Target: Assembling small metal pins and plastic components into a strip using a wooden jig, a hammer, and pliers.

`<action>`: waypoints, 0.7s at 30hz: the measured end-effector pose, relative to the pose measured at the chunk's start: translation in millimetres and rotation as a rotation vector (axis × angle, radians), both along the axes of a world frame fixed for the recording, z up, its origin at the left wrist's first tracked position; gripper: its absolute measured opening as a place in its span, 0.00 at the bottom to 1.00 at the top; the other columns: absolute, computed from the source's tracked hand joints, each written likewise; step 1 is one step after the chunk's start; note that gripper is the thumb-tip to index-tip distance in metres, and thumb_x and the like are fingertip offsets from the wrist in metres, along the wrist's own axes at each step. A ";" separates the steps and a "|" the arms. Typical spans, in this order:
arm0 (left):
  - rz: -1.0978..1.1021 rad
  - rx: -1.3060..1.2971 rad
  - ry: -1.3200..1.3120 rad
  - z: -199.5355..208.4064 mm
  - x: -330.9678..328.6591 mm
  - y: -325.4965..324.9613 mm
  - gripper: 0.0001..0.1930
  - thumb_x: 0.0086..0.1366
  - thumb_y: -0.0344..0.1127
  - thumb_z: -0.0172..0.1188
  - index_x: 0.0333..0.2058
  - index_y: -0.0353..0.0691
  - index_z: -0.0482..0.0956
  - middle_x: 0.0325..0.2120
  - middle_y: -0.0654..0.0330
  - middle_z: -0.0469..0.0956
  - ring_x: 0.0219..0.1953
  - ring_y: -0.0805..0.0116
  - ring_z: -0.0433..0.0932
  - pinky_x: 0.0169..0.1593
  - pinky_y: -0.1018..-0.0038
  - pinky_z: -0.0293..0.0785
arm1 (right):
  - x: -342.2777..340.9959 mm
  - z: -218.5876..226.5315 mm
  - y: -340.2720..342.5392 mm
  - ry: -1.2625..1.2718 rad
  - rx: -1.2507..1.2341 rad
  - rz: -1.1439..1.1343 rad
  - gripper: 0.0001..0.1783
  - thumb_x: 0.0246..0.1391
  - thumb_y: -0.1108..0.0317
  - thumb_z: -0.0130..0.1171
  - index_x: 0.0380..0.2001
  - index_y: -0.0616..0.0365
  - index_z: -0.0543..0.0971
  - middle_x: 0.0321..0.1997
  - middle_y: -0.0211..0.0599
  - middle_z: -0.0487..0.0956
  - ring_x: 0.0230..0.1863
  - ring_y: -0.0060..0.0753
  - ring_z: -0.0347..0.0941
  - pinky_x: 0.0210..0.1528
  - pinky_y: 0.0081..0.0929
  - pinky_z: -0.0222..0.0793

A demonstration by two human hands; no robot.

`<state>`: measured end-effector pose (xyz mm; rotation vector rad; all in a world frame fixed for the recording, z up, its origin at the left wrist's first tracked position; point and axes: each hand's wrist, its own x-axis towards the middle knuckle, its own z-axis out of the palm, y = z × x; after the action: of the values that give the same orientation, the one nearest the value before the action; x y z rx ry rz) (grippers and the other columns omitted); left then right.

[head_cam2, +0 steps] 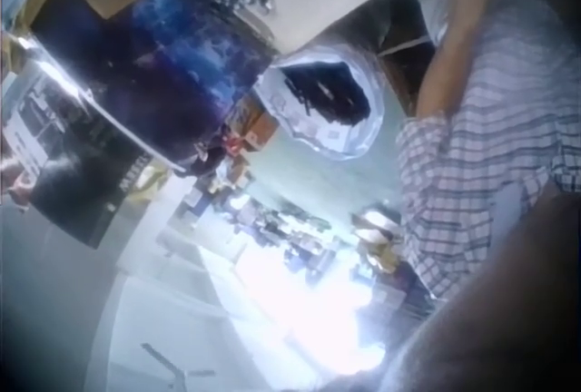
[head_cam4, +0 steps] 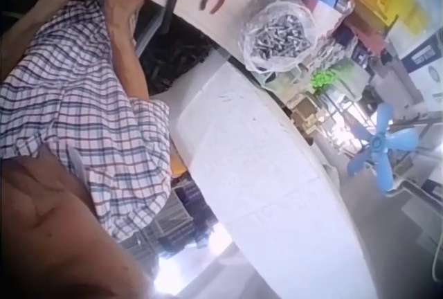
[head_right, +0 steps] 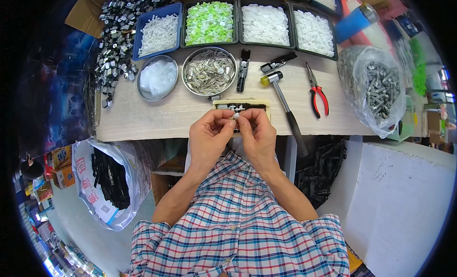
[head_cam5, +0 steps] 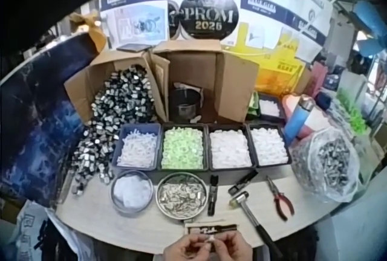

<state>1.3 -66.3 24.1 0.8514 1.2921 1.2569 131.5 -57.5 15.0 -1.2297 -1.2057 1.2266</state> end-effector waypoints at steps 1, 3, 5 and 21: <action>0.000 0.000 0.000 1.4 -0.5 -0.6 0.11 0.63 0.24 0.62 0.44 0.31 0.82 0.33 0.59 0.84 0.35 0.78 0.81 0.38 0.81 0.77 | -0.4 0.2 -1.2 -0.058 0.007 -0.014 0.06 0.65 0.73 0.58 0.41 0.64 0.75 0.36 0.33 0.80 0.37 0.20 0.77 0.42 0.21 0.75; -0.045 -0.027 0.023 8.0 -1.3 -1.1 0.11 0.65 0.22 0.62 0.46 0.29 0.79 0.35 0.62 0.82 0.35 0.81 0.79 0.41 0.84 0.76 | 0.6 -3.3 -2.9 -0.220 0.172 -0.030 0.06 0.62 0.76 0.59 0.40 0.64 0.75 0.36 0.36 0.81 0.36 0.25 0.78 0.40 0.23 0.76; -0.054 -0.046 -0.038 16.5 -1.8 -2.7 0.11 0.65 0.22 0.62 0.46 0.29 0.79 0.34 0.62 0.82 0.35 0.81 0.79 0.41 0.83 0.77 | 3.8 -8.1 -2.2 -0.382 0.335 -0.047 0.07 0.59 0.78 0.61 0.40 0.64 0.75 0.35 0.39 0.81 0.34 0.29 0.80 0.38 0.24 0.77; -0.202 0.742 0.900 -17.4 -17.1 -23.6 0.10 0.53 0.25 0.62 0.36 0.36 0.81 0.36 0.56 0.81 0.45 0.53 0.79 0.48 0.61 0.76 | 43.4 4.4 21.0 -0.845 0.691 0.321 0.12 0.42 0.79 0.66 0.32 0.60 0.76 0.37 0.38 0.77 0.39 0.44 0.74 0.41 0.37 0.69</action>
<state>-15.8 -89.9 6.7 2.2014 1.3333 1.2269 174.8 -36.5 19.4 -1.0401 -2.2712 0.3574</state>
